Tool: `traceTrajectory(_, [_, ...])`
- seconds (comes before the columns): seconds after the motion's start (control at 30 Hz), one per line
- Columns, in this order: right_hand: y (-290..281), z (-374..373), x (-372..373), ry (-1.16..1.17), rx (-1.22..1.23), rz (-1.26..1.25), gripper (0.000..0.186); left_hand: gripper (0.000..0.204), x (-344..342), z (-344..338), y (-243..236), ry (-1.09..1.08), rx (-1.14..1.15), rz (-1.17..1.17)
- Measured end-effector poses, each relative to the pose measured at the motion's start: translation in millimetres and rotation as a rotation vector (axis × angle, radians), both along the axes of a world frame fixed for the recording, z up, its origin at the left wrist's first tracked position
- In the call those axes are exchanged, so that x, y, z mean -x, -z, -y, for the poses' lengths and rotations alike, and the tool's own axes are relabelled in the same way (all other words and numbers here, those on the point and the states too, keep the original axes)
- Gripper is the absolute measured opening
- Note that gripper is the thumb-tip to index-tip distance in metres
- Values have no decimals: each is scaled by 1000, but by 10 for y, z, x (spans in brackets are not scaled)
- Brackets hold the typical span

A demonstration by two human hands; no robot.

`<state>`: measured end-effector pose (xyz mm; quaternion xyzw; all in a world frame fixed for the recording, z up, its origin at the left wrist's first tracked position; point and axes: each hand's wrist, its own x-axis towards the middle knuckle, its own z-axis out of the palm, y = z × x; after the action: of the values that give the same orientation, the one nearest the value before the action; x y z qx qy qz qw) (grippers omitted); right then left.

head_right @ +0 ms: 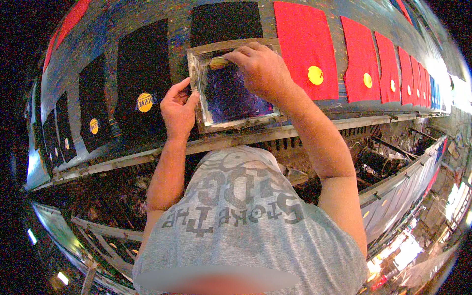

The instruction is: The person uses a squeegee to spread purple ink across a screen printing frame and presses the frame onto black and red t-shirts laid out on a conveyor to transfer the Lakers logo. The process is repeated for multiple shirts.

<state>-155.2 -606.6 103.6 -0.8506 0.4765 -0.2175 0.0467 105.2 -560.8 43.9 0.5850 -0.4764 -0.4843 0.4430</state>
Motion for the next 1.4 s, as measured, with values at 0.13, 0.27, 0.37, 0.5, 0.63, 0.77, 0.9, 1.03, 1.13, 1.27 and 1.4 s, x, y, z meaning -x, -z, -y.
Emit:
traceTrajectory(0.13, [35, -450, -33, -36, -38, -43, 43, 42, -1, 17, -31, -2, 1, 17])
traceTrajectory(0.27, [-116, -1074, -94, -89, -108, -22, 45, 40, -22, 59, -8, 20, -26, 9])
traceTrajectory(0.37, [-248, -1160, -17, -111, -224, -46, 45, 39, -42, 74, 6, 22, -22, 7])
traceTrajectory(0.5, [-287, -747, 217, -83, -268, -82, 41, 40, -55, 94, -6, 38, -50, -7])
traceTrajectory(0.63, [-100, -97, 329, 18, -57, -11, 42, 40, -59, 85, -51, 52, -57, 31])
traceTrajectory(0.77, [28, -54, 357, 17, -15, 17, 39, 42, -61, 93, -69, 61, -74, 56])
traceTrajectory(0.9, [19, -618, 285, -25, -51, 50, 39, 45, -76, 101, -55, 58, -96, 51])
traceTrajectory(1.03, [-134, -1205, 150, -56, -116, 84, 42, 45, -79, 105, -49, 42, -132, -2])
traceTrajectory(1.13, [-256, -1184, 149, -124, -245, 26, 36, 41, -68, 100, -54, 53, -82, 2])
traceTrajectory(1.27, [-230, -618, 163, -143, -225, 25, 40, 41, -57, 101, -57, 54, -56, 33])
traceTrajectory(1.4, [-11, -173, 50, -36, -26, 57, 35, 40, -60, 82, -49, 52, -40, 33])
